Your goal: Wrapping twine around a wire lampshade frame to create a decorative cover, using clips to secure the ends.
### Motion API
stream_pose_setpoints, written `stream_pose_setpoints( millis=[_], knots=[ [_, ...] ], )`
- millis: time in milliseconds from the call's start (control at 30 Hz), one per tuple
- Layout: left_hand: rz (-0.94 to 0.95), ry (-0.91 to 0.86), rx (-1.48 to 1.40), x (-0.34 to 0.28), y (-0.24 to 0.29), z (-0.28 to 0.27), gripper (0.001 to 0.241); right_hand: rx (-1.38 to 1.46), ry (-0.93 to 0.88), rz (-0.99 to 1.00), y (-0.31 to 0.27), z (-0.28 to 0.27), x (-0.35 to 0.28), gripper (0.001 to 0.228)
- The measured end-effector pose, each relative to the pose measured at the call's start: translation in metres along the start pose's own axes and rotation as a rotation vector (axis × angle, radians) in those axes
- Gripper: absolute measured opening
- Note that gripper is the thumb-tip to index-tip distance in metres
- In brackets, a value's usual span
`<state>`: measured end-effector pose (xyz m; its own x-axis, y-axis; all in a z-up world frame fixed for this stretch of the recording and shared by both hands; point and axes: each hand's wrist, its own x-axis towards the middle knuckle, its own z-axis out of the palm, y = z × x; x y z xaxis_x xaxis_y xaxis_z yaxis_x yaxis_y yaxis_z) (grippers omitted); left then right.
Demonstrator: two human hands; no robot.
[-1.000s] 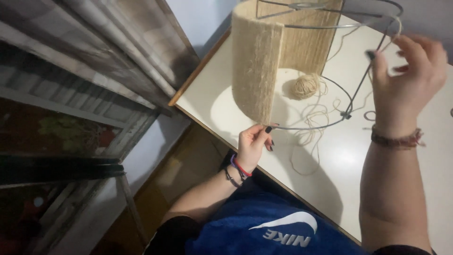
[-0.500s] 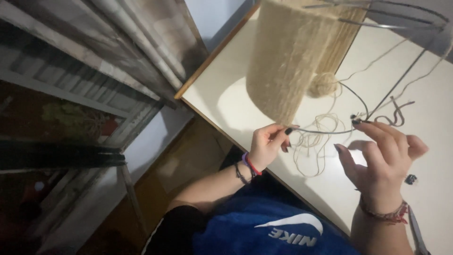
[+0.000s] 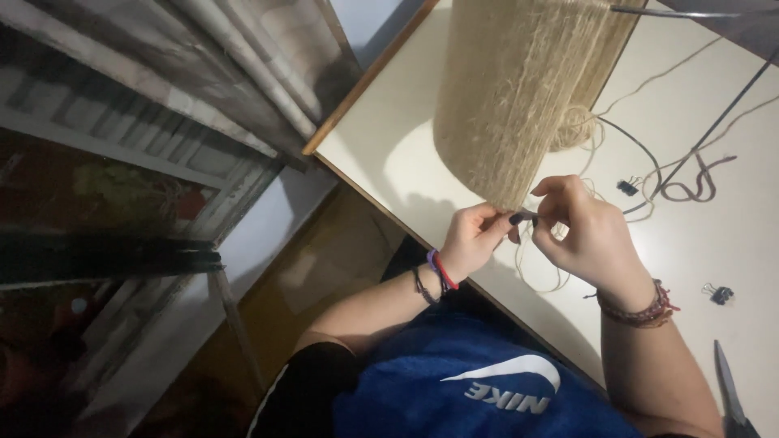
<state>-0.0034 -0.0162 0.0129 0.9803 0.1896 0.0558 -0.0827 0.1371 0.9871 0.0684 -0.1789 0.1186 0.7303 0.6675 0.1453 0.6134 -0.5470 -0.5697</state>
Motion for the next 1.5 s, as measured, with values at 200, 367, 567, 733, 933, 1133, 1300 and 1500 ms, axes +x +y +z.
stream_pose_setpoints(
  millis=[200,367,567,733,933,1133,1300,1500],
  knots=[
    [0.052,0.068,0.059,0.008,-0.004,-0.005,0.020,0.101,0.003,-0.008,-0.001,-0.001,0.003,0.033],
    [0.105,0.000,0.292,0.023,-0.023,-0.009,0.019,0.058,-0.096,-0.088,0.004,-0.006,0.009,0.027],
    [-0.002,-0.383,0.859,0.012,0.014,-0.026,0.023,-0.003,-0.208,-0.109,0.016,-0.002,0.008,0.039],
    [-0.095,-0.690,1.327,0.015,0.099,-0.035,0.033,0.061,-0.174,-0.043,0.023,0.001,0.000,0.037],
    [0.846,0.089,1.330,0.109,0.188,-0.015,0.057,0.016,-0.208,-0.029,0.020,0.000,-0.002,0.041],
    [0.929,-0.072,0.925,0.129,0.188,-0.006,0.007,0.168,-0.174,-0.052,0.027,-0.006,0.002,0.042],
    [0.889,-0.076,0.868,0.122,0.186,-0.010,0.011,0.814,0.270,0.127,0.018,-0.037,0.058,0.024],
    [0.850,-0.112,0.822,0.121,0.184,-0.003,0.008,1.608,0.107,-0.295,0.045,-0.051,0.141,0.009]
  ],
)
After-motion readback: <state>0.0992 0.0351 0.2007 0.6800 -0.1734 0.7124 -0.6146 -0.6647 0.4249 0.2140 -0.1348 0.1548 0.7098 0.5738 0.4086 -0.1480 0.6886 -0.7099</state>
